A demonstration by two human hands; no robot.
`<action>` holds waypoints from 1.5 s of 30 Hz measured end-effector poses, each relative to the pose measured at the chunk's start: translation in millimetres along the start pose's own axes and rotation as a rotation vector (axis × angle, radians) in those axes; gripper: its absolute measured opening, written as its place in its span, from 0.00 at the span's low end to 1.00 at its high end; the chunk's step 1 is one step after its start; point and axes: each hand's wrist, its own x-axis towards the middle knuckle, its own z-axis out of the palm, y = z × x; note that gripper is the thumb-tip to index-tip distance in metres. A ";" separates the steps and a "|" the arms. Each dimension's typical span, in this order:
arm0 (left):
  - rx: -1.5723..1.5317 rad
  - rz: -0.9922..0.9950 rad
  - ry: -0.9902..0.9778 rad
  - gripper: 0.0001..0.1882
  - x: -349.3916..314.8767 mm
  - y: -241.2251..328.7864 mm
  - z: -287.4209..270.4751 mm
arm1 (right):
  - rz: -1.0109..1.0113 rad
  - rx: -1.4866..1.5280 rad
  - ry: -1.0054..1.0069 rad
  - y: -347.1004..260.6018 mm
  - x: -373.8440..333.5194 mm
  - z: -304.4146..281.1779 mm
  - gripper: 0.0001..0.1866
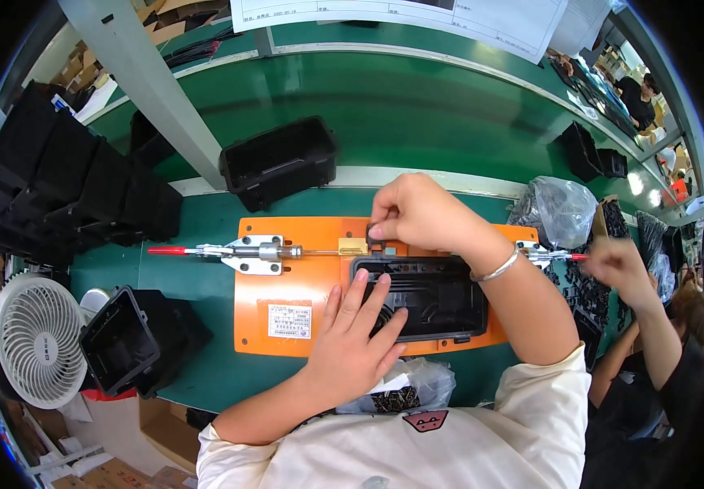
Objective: Assemble components into a plastic enclosure using a manual toggle clamp fixture on an assembly line.
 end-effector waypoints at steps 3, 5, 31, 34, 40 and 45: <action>-0.031 0.002 -0.006 0.21 -0.6 -1.7 1.1 | 0.026 0.016 -0.049 -1.2 2.0 1.3 0.06; -0.036 -0.003 -0.015 0.20 -1.4 -2.0 0.8 | 0.021 -0.001 -0.060 -2.2 2.3 2.9 0.06; 0.034 0.031 -0.029 0.20 2.2 2.4 -1.1 | 0.002 -0.067 0.236 11.6 -19.8 28.1 0.15; 0.013 -0.011 -0.047 0.21 2.7 1.7 -4.0 | -0.123 -0.089 0.569 2.8 -36.3 45.2 0.13; -0.181 0.400 0.062 0.08 -40.3 12.9 -18.4 | -0.391 -0.433 0.041 -41.1 -167.8 65.1 0.05; 0.102 0.398 -0.404 0.05 -38.1 33.0 -16.3 | -0.263 -0.450 -0.185 -26.0 -179.8 107.8 0.04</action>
